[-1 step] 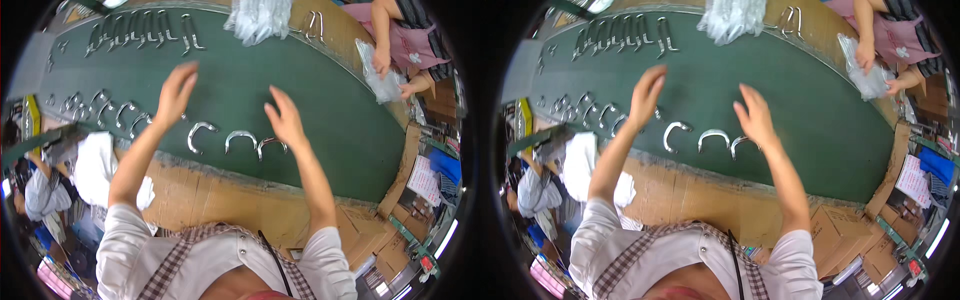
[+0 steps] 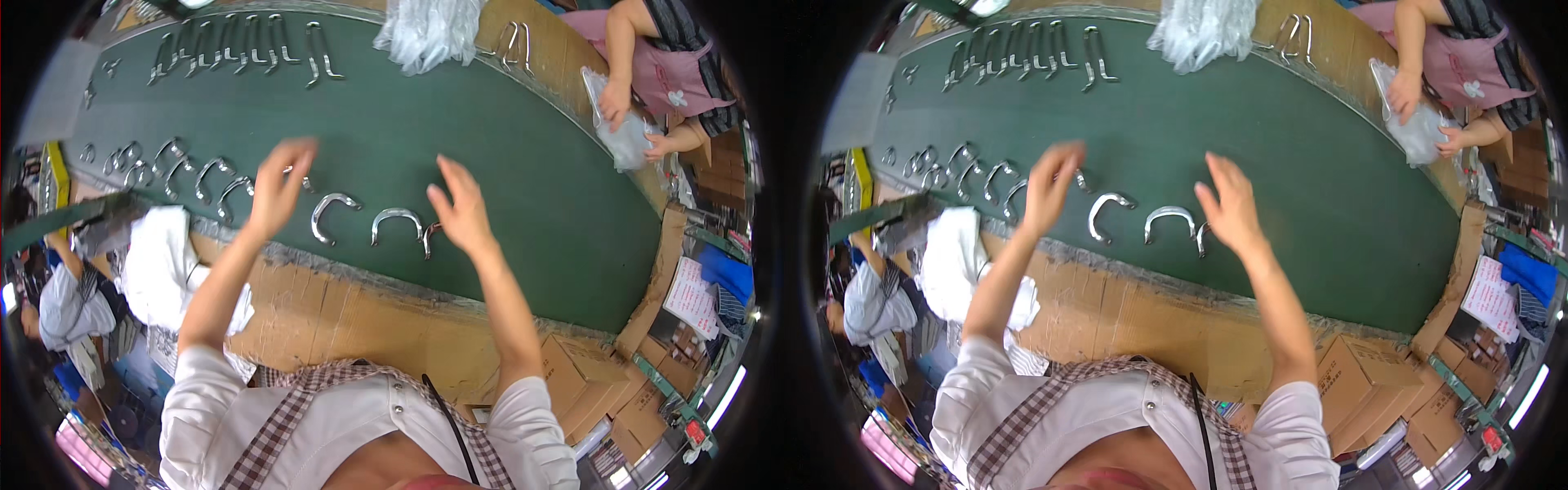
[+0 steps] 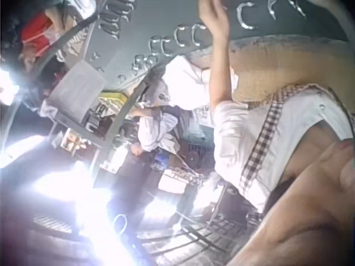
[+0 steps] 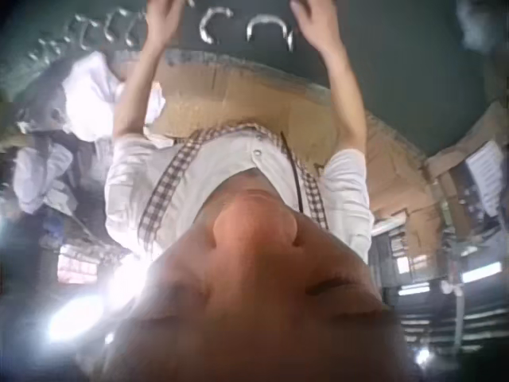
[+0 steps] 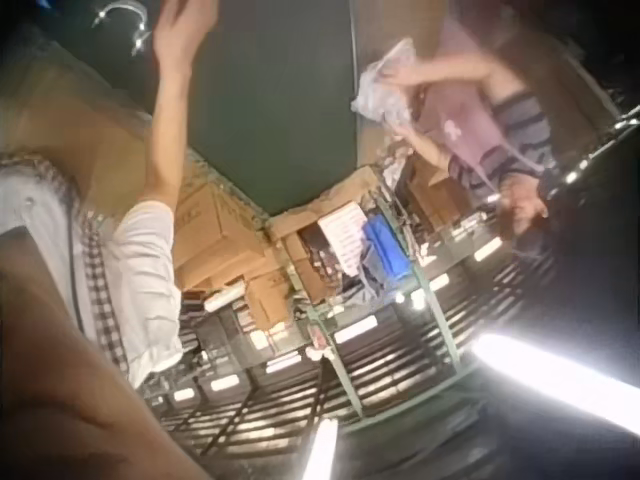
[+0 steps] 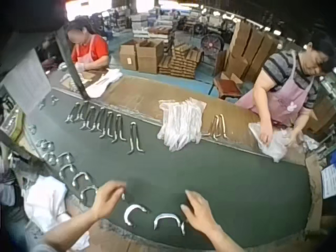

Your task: The person packs metal handles into plastic bags, then weighs the bagged handles on a digital scale.

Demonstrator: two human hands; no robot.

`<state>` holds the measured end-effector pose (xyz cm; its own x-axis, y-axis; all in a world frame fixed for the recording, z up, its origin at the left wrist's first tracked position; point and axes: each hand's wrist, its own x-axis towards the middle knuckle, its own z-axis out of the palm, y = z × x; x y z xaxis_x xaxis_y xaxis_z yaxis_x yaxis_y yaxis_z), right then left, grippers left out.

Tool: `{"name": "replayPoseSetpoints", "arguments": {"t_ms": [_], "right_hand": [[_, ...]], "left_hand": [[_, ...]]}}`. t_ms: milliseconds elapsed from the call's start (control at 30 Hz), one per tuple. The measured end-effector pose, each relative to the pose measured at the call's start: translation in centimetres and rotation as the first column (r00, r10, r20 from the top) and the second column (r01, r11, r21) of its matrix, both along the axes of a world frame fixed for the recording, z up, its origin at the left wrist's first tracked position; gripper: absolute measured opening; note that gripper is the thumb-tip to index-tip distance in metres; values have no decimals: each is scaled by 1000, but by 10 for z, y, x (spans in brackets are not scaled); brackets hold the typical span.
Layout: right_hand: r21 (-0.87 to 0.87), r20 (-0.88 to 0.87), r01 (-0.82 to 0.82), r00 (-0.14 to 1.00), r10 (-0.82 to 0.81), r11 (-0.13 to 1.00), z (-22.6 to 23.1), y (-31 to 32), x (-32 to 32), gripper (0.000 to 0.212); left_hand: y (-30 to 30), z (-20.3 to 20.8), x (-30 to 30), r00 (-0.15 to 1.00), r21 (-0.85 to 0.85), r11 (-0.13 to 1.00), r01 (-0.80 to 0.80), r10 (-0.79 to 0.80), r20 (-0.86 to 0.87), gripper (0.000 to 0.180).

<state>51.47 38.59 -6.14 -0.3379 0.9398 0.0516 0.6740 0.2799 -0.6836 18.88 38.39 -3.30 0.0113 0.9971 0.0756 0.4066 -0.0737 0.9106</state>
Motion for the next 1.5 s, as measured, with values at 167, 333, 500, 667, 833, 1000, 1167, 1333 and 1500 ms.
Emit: {"name": "replayPoseSetpoints", "arguments": {"t_ms": [167,333,500,667,833,1000,1167,1333,1500], "right_hand": [[-34,254,-42,966,50,999,-3,-82,-42,66],[-14,403,-145,905,138,989,-11,-92,-105,64],[39,601,-207,786,142,978,-5,-94,-145,62],[-33,559,-203,808,187,979,-20,-115,-119,58],[-120,525,-257,803,282,959,-25,-189,-126,57],[-98,495,-334,801,337,938,-23,-238,-118,60],[-157,278,-403,858,432,902,5,-259,-129,57],[6,280,-296,918,282,955,11,-221,-119,45],[170,336,-249,924,181,954,-2,-147,-106,42]], "left_hand": [[-280,24,-38,999,-654,755,-30,43,4,24],[-453,0,-51,948,-758,621,-197,-75,-308,25],[-569,-106,-81,876,-799,526,-293,-187,-444,28],[-616,-145,-81,858,-939,249,-236,-400,-322,27],[-669,-177,-41,808,-940,263,-219,-490,-326,30],[-742,-249,12,717,-932,316,-178,-607,-343,30],[-873,-339,32,510,-483,672,-561,-179,-842,38],[-860,-327,51,559,-984,-144,-106,-827,61,56],[-836,-342,47,140,-988,-155,25,-978,157,59]]}}
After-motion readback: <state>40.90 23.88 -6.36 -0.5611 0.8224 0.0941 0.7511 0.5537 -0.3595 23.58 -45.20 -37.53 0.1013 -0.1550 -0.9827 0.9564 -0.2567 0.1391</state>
